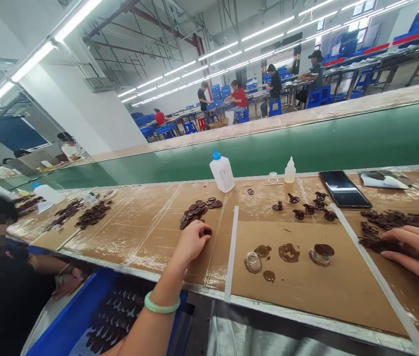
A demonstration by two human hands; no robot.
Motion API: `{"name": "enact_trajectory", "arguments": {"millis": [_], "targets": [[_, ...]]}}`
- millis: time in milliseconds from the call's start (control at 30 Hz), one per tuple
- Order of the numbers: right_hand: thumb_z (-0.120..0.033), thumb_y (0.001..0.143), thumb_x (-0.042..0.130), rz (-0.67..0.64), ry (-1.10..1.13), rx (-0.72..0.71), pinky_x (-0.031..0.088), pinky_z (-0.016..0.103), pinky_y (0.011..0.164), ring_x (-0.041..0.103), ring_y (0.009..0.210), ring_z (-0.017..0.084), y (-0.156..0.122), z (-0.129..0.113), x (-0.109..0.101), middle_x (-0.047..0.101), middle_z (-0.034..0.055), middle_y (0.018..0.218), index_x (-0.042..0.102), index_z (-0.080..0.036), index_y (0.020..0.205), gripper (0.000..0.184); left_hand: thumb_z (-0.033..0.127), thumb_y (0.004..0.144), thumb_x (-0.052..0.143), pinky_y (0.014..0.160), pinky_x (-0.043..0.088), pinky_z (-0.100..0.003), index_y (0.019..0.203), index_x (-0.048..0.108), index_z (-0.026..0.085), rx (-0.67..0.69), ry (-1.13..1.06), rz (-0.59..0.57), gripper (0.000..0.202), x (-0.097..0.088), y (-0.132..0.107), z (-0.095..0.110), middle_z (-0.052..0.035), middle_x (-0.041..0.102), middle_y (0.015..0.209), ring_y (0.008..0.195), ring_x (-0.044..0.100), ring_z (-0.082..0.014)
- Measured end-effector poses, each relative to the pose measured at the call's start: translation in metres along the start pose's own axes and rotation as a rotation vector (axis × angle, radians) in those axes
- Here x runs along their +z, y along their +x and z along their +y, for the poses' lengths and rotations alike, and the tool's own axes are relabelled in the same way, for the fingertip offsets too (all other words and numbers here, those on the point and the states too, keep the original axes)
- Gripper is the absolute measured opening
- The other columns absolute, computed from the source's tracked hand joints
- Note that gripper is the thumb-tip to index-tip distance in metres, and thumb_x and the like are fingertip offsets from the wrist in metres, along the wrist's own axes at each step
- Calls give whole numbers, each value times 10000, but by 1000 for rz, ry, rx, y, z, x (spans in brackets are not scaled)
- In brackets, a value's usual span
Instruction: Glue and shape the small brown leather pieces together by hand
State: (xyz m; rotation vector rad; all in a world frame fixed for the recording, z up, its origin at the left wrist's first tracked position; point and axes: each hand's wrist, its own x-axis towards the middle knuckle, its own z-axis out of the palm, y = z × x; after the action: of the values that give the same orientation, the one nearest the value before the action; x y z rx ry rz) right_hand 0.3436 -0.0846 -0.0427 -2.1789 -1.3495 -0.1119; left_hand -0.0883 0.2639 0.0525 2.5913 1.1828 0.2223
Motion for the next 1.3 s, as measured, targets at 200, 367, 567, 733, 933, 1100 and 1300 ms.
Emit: {"name": "enact_trajectory", "arguments": {"millis": [200, 367, 567, 733, 933, 1100, 1300], "targets": [[-151, 826, 635, -155, -79, -19, 497, 329, 753, 626, 865, 220, 11, -49, -29, 644, 55, 978, 643, -194, 935, 118, 280, 684, 657, 821, 521, -435, 809, 735, 188, 0, -84, -27, 174, -8, 25, -13, -106, 765, 918, 907, 691, -343], [-50, 875, 679, -125, -115, 64, 505, 317, 762, 610, 846, 196, 8, -55, -34, 627, 22, 968, 636, -145, 942, 124, 519, 702, 591, 810, 523, -458, 830, 749, 213, -62, -118, 75, 367, -5, 24, -14, -110, 781, 924, 918, 695, -388], [-62, 890, 559, -38, -41, 112, 507, 368, 815, 647, 929, 235, 3, -54, -37, 698, 43, 1019, 690, -176, 1021, 217, 522, 613, 779, 712, 608, -323, 923, 718, 193, -323, -700, 194, 456, -9, -9, 7, -34, 767, 706, 721, 735, -261], [-271, 898, 475, 62, 19, 140, 517, 383, 758, 660, 894, 276, 0, -48, -33, 713, 50, 988, 696, -206, 973, 242, 476, 577, 887, 576, 604, -242, 847, 681, 182, -237, -1063, 230, 449, -10, -41, 40, -30, 761, 742, 624, 689, -189], [-301, 920, 423, 150, 39, 165, 516, 397, 779, 652, 922, 288, 1, -43, -32, 704, 80, 983, 657, -195, 996, 268, 480, 632, 870, 568, 567, -190, 812, 743, 197, -157, -1169, 281, 358, -8, -66, 70, -43, 765, 878, 631, 641, -145], [-315, 949, 418, 8, 18, 63, 497, 408, 845, 625, 976, 285, -5, -53, -52, 682, 84, 1039, 666, -203, 1002, 278, 486, 571, 899, 511, 525, -185, 729, 750, 223, -154, -1192, 292, 341, -3, -79, 83, -7, 704, 659, 549, 584, -134], [-334, 941, 446, -230, -43, 14, 491, 339, 712, 643, 861, 239, -28, -77, -67, 684, 29, 988, 663, -244, 994, 241, 441, 586, 905, 505, 473, -175, 712, 667, 205, -272, -1454, 100, 358, 13, -100, 121, 7, 700, 632, 495, 551, -103]]}}
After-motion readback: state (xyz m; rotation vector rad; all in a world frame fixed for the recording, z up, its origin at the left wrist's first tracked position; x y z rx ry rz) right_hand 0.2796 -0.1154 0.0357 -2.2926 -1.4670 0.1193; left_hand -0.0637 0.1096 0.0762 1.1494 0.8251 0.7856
